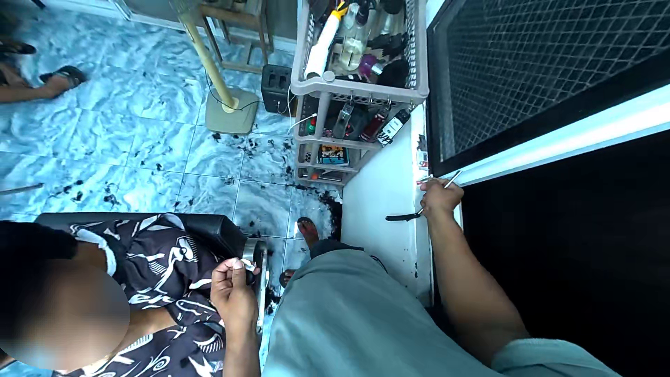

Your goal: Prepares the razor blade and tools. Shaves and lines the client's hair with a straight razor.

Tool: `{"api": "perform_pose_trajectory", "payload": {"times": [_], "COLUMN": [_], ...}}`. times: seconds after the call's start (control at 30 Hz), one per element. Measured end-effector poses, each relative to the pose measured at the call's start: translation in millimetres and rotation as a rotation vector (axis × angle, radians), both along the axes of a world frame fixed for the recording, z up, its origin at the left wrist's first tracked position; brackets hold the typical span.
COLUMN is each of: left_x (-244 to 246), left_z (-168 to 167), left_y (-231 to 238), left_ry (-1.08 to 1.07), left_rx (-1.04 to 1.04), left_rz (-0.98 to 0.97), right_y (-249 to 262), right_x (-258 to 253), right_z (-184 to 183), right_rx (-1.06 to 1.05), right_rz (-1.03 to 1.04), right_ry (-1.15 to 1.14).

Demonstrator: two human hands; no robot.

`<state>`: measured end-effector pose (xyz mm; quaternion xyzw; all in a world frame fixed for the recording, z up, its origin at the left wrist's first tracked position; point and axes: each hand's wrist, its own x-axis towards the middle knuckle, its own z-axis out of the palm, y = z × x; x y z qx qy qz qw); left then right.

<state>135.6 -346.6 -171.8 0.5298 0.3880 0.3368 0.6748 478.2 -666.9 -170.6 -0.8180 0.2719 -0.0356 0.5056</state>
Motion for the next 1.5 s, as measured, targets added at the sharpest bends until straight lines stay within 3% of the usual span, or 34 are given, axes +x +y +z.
{"api": "perform_pose_trajectory", "payload": {"times": [0.13,0.23,0.47,0.63,0.87,1.17,1.23,1.33,1.43,1.5], "left_x": [1.8,2.3,3.9,11.2,21.5,31.5,33.9,40.4,48.1,50.4], "left_z": [1.5,0.6,-3.6,-8.8,-10.8,-7.5,2.8,17.5,28.5,32.5], "left_y": [2.8,3.9,2.3,1.1,0.6,2.9,7.4,13.0,19.2,18.9], "left_ry": [0.015,0.014,0.027,0.036,0.038,0.023,-0.010,-0.116,-0.276,-0.344], "left_rx": [0.006,-0.004,-0.025,-0.046,-0.059,-0.066,-0.102,-0.202,-0.326,-0.376], "left_rz": [0.003,0.001,-0.009,-0.030,-0.032,-0.093,-0.147,-0.239,-0.357,-0.397], "right_y": [-3.2,-2.9,-19.3,-20.5,-19.7,-20.3,3.8,69.4,139.8,179.1], "right_x": [8.0,6.8,12.5,14.5,16.0,-10.5,-27.5,-63.1,-95.8,-112.0], "right_z": [-8.2,-5.9,14.7,3.8,-5.8,7.7,28.5,62.7,72.9,75.1], "right_rx": [-0.131,-0.113,-0.283,-0.202,-0.275,-0.172,-0.105,0.055,0.259,0.394], "right_rz": [-0.018,-0.036,0.215,0.112,0.104,0.150,0.306,0.791,1.280,1.500], "right_ry": [-0.013,0.052,0.356,0.270,0.168,0.041,0.027,0.069,0.082,0.162]}}
